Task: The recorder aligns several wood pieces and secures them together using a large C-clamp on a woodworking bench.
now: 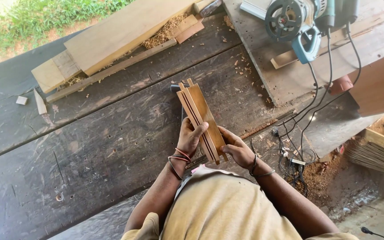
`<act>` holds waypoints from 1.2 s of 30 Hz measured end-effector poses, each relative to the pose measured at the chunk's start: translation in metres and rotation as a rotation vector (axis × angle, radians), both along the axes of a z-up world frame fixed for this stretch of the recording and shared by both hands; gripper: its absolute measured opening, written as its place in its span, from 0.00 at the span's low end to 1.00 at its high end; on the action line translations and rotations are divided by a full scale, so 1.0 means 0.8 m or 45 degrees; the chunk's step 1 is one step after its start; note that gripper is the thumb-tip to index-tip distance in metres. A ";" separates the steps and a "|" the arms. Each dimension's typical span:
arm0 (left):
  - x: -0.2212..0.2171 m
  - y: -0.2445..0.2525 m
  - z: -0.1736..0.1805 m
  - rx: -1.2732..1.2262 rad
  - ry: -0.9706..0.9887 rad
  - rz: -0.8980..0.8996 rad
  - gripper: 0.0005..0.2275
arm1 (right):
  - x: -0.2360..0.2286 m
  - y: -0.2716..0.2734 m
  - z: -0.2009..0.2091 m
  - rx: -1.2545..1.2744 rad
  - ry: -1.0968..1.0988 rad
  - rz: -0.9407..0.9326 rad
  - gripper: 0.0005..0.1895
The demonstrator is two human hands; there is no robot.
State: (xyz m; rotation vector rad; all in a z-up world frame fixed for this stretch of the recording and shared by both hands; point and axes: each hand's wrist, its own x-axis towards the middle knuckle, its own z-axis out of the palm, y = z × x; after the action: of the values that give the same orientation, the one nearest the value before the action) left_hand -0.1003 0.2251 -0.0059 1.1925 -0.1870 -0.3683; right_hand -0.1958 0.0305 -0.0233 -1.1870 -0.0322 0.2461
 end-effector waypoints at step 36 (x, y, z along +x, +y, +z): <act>-0.080 0.104 -0.040 -0.358 0.312 -0.380 0.29 | -0.171 0.022 -0.104 -0.337 0.336 -0.271 0.29</act>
State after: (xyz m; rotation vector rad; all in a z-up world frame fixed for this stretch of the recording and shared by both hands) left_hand -0.1640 0.3084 -0.0383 0.8335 -0.1968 -0.7213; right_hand -0.3323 0.0481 -0.1068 -1.4001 0.3657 0.2218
